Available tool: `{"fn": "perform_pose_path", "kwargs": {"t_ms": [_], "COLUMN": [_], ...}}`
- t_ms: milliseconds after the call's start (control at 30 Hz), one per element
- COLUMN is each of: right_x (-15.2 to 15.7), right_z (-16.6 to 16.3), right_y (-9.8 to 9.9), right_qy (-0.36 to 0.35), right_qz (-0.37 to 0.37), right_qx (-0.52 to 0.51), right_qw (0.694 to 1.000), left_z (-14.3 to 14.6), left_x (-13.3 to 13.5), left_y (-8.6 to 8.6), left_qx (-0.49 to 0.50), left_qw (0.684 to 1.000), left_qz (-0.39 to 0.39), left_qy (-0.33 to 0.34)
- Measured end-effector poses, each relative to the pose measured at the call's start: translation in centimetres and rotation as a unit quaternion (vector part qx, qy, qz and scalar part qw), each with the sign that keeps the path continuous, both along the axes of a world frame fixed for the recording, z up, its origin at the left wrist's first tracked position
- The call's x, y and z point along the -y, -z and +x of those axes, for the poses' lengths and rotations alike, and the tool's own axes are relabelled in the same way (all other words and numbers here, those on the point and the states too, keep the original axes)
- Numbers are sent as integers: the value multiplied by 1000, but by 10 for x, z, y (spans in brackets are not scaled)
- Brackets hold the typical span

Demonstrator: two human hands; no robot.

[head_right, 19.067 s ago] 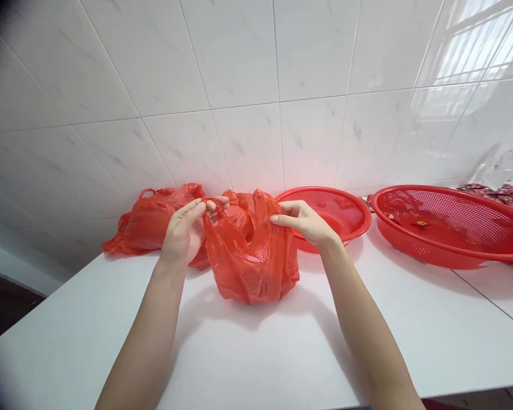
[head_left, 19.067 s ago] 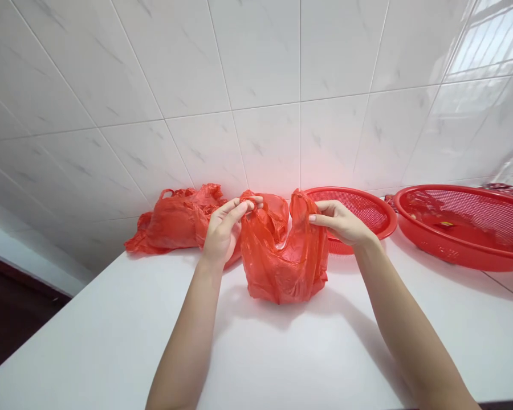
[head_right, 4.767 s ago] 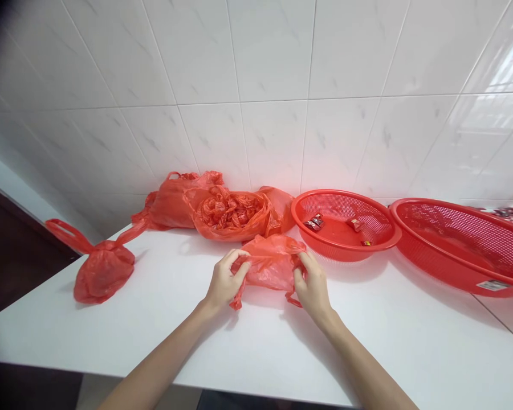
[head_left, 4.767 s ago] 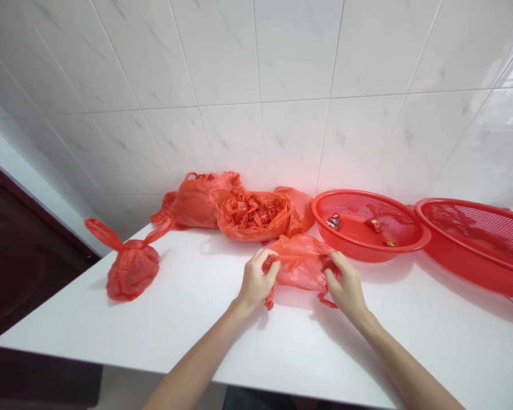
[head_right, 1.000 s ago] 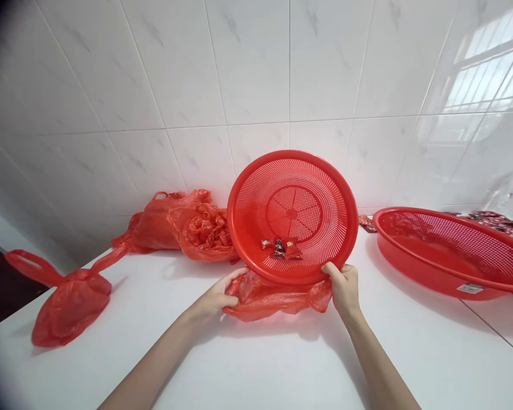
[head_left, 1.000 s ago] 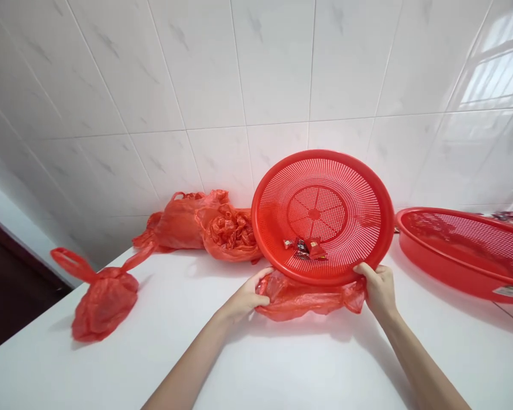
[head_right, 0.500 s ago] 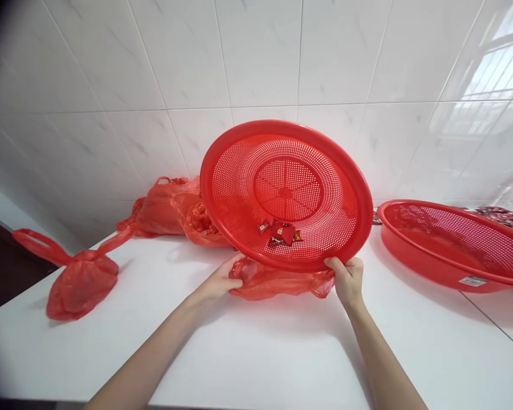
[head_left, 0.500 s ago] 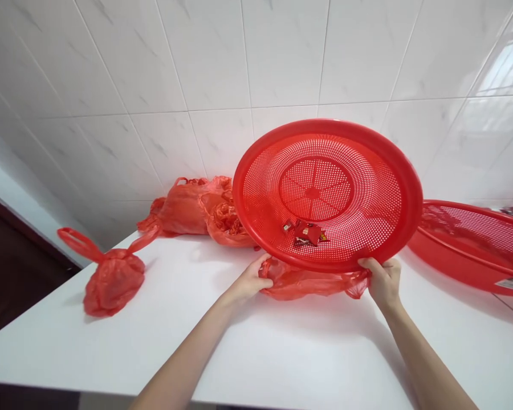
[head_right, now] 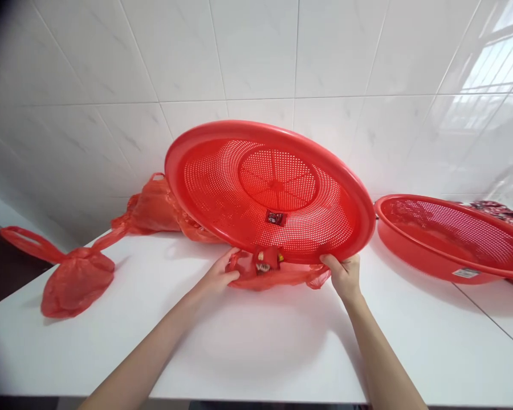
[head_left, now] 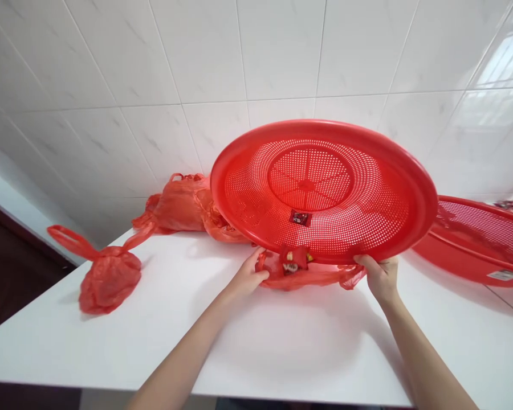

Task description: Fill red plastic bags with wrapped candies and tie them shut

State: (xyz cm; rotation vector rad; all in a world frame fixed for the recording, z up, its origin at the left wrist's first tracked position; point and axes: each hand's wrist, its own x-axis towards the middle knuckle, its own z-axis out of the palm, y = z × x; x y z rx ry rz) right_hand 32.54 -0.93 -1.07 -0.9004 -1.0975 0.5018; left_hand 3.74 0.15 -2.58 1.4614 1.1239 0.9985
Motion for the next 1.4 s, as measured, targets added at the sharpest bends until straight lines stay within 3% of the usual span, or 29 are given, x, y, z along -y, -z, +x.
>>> {"fn": "perform_pose_path", "kwargs": {"t_ms": [500,667,800,1133,1400], "right_x": [1,-5,-12,-23,-30], "right_z": [-4,-5,-5,11,14], "right_y": [-4,4,2,1,13], "right_qy": [10,-16,-25,-76,-46], "right_qz": [-29,-76,-110,-141,-137], "right_qx": [-39,-123,-241,-353,-342], "right_qw": [999,989,964,922,928], "left_z": [1,1,1,1,4], "left_x": [3,6,9,12,16], "left_y": [0,2,6,11,9], "left_qx": [-13,-23,-39,-80,-84], "left_qw": [999,997,994,989,989], "left_qz": [36,63,87,125,118], "left_qy": [-30,-37,-56,-2,6]}}
